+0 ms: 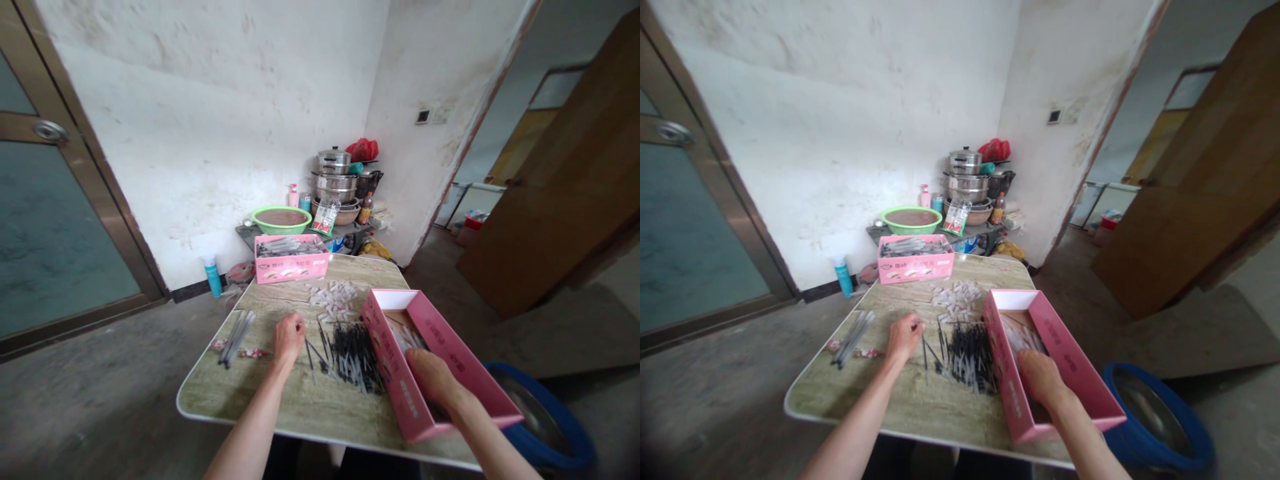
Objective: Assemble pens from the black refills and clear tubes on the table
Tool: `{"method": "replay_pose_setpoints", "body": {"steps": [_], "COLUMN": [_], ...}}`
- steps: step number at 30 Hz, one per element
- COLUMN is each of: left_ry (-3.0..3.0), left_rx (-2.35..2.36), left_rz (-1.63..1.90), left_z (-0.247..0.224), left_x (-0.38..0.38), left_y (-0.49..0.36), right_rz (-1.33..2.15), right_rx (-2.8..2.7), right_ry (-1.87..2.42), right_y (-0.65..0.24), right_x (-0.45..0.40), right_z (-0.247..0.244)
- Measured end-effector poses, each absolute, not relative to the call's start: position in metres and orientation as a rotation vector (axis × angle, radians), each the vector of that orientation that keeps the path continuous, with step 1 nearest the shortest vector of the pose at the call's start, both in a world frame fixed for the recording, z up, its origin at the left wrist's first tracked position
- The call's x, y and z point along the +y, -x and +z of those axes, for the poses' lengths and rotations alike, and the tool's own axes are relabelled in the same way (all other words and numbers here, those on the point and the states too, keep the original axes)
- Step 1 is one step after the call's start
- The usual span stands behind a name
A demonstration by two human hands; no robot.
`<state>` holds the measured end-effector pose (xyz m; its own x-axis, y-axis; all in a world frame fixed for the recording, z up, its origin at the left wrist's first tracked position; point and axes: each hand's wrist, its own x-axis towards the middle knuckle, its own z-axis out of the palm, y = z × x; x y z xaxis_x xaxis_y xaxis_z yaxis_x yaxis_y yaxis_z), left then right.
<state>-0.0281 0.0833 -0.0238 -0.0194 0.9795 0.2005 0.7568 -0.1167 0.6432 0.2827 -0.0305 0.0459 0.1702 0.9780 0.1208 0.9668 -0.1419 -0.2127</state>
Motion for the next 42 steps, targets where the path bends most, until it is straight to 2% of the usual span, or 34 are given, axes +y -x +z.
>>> {"method": "replay_pose_setpoints", "body": {"steps": [5, 11, 16, 19, 24, 29, 33, 37, 42], "left_ry": [-2.007, -2.049, -2.075, -2.088, -2.043, -1.626, -1.200, -1.071, -0.996], "left_rx": [1.817, 1.860, 1.904, 1.903, 1.834, 1.646, 1.294, 0.965, 0.800], "left_rz": [0.549, 0.406, 0.271, 0.266, 0.493, 0.958, 1.246, 1.273, 1.182], "left_z": [-0.016, -0.014, -0.012, -0.012, -0.014, -0.027, -0.029, -0.014, 0.001], "left_x": [0.062, 0.052, 0.056, 0.056, 0.057, 0.063, 0.059, 0.040, 0.013], "left_y": [0.032, 0.032, 0.031, 0.029, 0.038, 0.048, 0.043, 0.029, 0.010], "right_rz": [0.024, -0.138, -0.226, -0.046, 0.518, 0.776, 0.906, 1.036, 1.108], "right_rx": [-1.938, -1.637, -1.369, -1.194, -0.934, -0.915, -0.900, -0.857, -0.835], "right_ry": [2.390, 2.510, 2.180, 1.926, 1.558, 1.412, 1.401, 1.303, 1.238], "right_y": [-0.287, -0.284, -0.271, -0.259, -0.228, -0.184, -0.156, -0.135, -0.116], "right_x": [-0.026, -0.038, -0.068, -0.088, -0.114, -0.121, -0.108, -0.088, -0.072], "right_z": [0.053, 0.078, 0.100, 0.102, 0.091, 0.073, 0.041, 0.013, 0.009]}}
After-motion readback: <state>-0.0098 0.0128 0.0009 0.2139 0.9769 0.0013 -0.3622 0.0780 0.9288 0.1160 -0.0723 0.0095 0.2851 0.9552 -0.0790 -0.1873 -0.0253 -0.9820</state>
